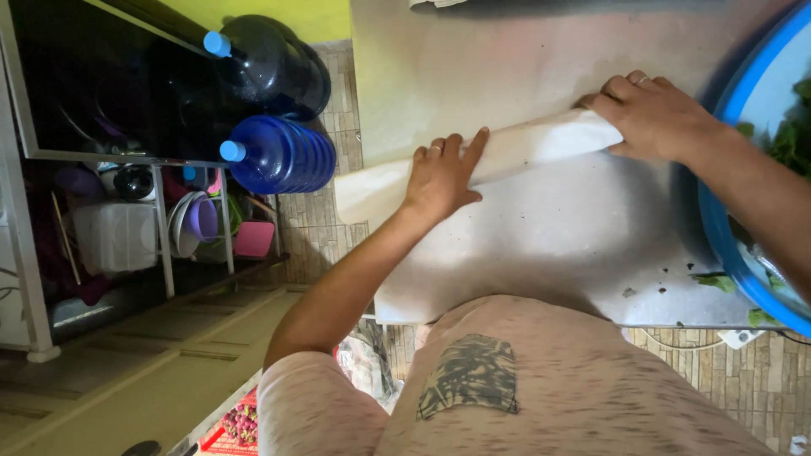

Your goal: Wrapping bunches of leafy green vegetables in white paper and securing them with tape.

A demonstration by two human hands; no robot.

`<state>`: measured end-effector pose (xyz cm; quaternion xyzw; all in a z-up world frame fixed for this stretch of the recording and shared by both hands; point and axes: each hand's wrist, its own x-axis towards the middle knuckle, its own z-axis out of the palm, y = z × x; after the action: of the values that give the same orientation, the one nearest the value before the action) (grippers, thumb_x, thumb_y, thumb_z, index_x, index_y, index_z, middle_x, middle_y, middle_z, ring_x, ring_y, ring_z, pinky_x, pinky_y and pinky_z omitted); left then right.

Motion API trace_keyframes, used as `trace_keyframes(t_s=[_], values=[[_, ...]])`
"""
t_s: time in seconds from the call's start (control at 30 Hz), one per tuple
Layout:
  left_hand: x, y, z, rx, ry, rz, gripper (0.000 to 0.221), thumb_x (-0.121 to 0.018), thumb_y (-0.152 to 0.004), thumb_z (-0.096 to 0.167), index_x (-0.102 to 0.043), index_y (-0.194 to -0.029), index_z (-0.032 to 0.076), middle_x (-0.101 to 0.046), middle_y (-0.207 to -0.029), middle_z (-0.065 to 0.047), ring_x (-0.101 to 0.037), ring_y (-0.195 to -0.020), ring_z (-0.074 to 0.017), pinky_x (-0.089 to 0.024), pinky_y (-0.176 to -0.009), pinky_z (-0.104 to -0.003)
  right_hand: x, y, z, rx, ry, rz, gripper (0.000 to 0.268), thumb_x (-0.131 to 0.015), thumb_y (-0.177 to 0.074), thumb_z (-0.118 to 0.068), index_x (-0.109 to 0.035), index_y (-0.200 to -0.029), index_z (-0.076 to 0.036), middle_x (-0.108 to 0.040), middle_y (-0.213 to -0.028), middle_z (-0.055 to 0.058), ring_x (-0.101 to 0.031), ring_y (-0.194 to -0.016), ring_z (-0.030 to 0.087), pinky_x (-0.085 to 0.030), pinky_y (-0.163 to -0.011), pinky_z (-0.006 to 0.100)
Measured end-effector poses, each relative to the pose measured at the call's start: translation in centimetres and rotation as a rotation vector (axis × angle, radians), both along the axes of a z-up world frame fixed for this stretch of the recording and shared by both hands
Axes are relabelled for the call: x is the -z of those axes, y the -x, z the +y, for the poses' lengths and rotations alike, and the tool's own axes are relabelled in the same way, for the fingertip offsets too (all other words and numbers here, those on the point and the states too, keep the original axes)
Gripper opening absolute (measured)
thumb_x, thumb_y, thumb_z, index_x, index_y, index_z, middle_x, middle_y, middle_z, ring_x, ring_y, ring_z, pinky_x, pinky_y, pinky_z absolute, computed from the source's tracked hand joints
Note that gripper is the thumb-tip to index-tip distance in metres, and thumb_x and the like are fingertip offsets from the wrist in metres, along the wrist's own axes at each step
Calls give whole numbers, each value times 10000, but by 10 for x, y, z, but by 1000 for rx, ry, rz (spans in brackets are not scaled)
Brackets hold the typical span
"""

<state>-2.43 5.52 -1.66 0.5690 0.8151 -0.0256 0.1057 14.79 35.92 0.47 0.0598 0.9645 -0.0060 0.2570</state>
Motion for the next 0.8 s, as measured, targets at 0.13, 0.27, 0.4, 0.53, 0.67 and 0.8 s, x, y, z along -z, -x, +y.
trace_keyframes(t_s=[0.13,0.27,0.4,0.53,0.67,0.8], values=[[-29,16,13,-47,174,-201,1028,-842,-774,351,-239,-1595,216,-536,-1283,-171,-567,-1083,-404,-539,-784,-487,11,10,20,-53,91,50,710,-769,-787,-411,-521,-1437,-267,-612,-1333,65,-574,-1244,326,-540,-996,458],[-49,37,19,-76,246,-422,765,-715,-776,257,-379,-1461,196,-597,-1129,-173,-658,-929,-410,-535,-696,-484,-2,30,29,122,-122,-40,840,-773,-746,-575,-508,-1510,-351,-617,-1400,135,-607,-1263,421,-564,-905,535],[-54,53,22,-117,258,-491,771,-717,-715,278,-437,-1429,197,-658,-1057,-113,-670,-870,-368,-507,-639,-472,-15,-12,22,208,-24,404,839,-696,-799,-382,-567,-1516,35,-654,-1329,329,-548,-1238,500,-451,-970,558],[-61,55,23,-220,253,-597,781,-709,-688,301,-463,-1420,186,-716,-1086,-84,-687,-899,-332,-512,-671,-431,-30,-27,-85,809,1112,904,222,-633,-1094,-184,-582,-1271,-59,-655,-1133,82,-625,-969,198,-513,-874,335],[-67,43,22,-252,184,-646,776,-720,-808,310,-428,-1500,113,-680,-1273,-257,-665,-1171,-490,-535,-1001,-599,47,7,-170,1472,1900,532,564,-533,-1075,-254,-315,-1478,76,-385,-1490,424,-445,-1400,531,-360,-1142,631],[-70,12,27,-250,194,-660,790,-721,-820,347,-404,-1509,125,-679,-1290,-247,-659,-1195,-480,-524,-1018,-606,34,49,-179,1673,1978,577,552,-571,-1089,-303,-317,-1483,-11,-350,-1461,239,-376,-1404,476,-296,-1172,665]])
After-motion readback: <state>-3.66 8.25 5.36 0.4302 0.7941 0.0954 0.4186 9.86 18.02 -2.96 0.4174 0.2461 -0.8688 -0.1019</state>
